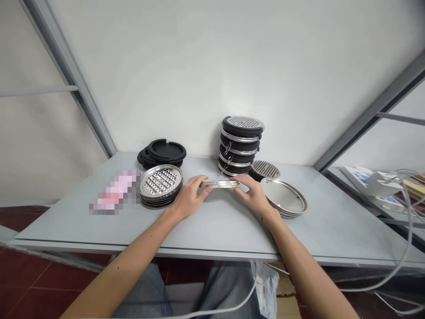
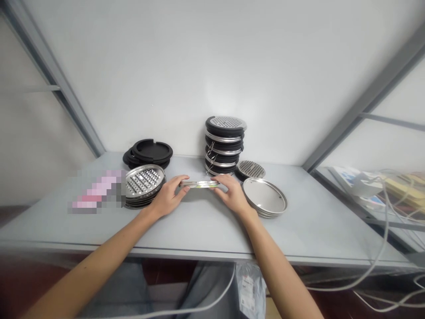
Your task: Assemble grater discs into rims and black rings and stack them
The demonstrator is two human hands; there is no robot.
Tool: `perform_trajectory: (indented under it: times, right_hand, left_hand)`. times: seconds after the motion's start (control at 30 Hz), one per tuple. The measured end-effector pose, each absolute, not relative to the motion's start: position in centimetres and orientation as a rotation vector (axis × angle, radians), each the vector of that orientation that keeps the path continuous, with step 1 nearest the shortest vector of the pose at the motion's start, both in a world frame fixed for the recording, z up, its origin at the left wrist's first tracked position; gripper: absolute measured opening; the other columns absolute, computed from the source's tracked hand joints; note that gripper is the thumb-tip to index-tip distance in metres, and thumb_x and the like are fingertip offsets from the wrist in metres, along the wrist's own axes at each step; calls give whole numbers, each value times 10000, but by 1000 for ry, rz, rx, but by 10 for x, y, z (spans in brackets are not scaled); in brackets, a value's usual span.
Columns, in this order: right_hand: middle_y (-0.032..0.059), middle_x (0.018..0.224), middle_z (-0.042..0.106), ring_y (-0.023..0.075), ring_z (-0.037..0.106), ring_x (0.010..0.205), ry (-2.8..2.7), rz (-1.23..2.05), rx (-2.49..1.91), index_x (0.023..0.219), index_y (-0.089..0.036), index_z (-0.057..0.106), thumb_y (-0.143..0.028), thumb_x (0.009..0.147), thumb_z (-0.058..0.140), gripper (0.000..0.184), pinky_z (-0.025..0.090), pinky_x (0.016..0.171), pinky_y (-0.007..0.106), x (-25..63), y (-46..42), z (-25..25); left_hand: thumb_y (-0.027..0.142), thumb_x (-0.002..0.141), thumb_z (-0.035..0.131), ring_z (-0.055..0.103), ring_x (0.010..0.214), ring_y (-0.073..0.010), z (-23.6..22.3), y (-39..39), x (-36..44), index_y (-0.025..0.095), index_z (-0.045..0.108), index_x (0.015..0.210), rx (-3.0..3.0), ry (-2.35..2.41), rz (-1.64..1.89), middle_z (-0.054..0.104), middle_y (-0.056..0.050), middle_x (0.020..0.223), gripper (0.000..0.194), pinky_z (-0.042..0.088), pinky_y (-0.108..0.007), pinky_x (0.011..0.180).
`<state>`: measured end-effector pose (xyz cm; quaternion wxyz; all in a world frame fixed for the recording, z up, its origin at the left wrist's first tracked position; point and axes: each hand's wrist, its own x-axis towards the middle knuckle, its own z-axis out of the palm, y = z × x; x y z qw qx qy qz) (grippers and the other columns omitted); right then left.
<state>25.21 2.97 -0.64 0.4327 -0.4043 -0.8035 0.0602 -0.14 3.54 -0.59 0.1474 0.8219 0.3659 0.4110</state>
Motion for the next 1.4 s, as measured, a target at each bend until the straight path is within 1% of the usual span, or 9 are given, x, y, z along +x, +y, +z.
perform_trajectory:
  times: [0.13, 0.27, 0.47, 0.63, 0.8, 1.03, 1.17, 1.3, 1.4]
  right_hand:
    - [75, 1029, 707, 250, 608, 986, -2074, -32, -945, 1082, -233, 660, -278, 862, 610, 230, 486, 871, 448, 251, 30, -8]
    - [72, 985, 726, 266, 610, 969, -2115, -168, -954, 1050, -232, 675, -268, 840, 629, 218, 478, 846, 468, 251, 29, -4]
    - [80, 1086, 694, 247, 627, 999, -2181, 42, -977, 1151, -218, 636, -330, 798, 670, 371, 506, 890, 421, 264, 36, 13]
    - [83, 1056, 700, 234, 643, 984, -2089, 103, -979, 1118, -220, 651, -272, 864, 569, 272, 521, 879, 410, 268, 39, 6]
    - [93, 1132, 681, 247, 624, 1063, -2018, 145, -956, 1125, -226, 652, -269, 865, 580, 273, 510, 931, 434, 266, 35, -1]
    - [69, 1083, 710, 251, 644, 997, -2008, -3, -939, 1154, -256, 649, -246, 869, 586, 292, 531, 867, 446, 265, 35, -5]
    - [56, 1106, 710, 242, 642, 1012, -2075, -121, -885, 1164, -266, 648, -210, 864, 594, 310, 524, 871, 438, 258, 35, -9]
    - [54, 1057, 724, 235, 641, 1007, -2079, -104, -878, 1132, -255, 665, -229, 843, 624, 293, 531, 880, 424, 254, 34, -9]
    - [67, 1115, 696, 253, 601, 1087, -2053, -6, -955, 1185, -245, 636, -275, 809, 663, 378, 510, 936, 448, 256, 35, -8]
  left_hand:
    - [292, 902, 580, 547, 1166, -232, -6, 35, -1, 203, 528, 1243, 2490, 908, 1248, 589, -99, 1247, 356, 450, -419, 1011]
    - [219, 930, 528, 593, 1101, -214, -8, 36, -1, 200, 567, 1193, 2482, 845, 1227, 641, -84, 1171, 266, 473, -414, 988]
    - [177, 923, 523, 592, 1126, -209, -9, 35, -1, 201, 555, 1214, 2381, 743, 1349, 635, -89, 1191, 294, 485, -391, 985]
    - [192, 932, 508, 570, 1161, -215, -3, 34, -2, 208, 550, 1201, 2330, 741, 1386, 579, -109, 1277, 272, 490, -375, 971]
    - [203, 925, 512, 503, 1242, -230, -4, 35, -2, 204, 489, 1259, 2392, 1021, 1422, 517, -117, 1344, 336, 426, -428, 1046]
    - [240, 892, 587, 477, 1263, -238, -4, 31, 3, 231, 457, 1317, 2578, 1000, 1324, 515, -99, 1341, 445, 408, -436, 1073]
    - [168, 900, 560, 480, 1256, -215, -5, 32, 3, 235, 438, 1349, 2598, 927, 1267, 538, -84, 1326, 470, 406, -413, 1080]
    - [136, 928, 494, 539, 1182, -200, -8, 34, 3, 222, 489, 1306, 2569, 914, 1209, 582, -82, 1256, 388, 448, -406, 1043]
    - [148, 937, 476, 555, 1172, -205, -10, 35, 2, 222, 521, 1267, 2535, 907, 1214, 586, -82, 1249, 341, 451, -419, 1045]
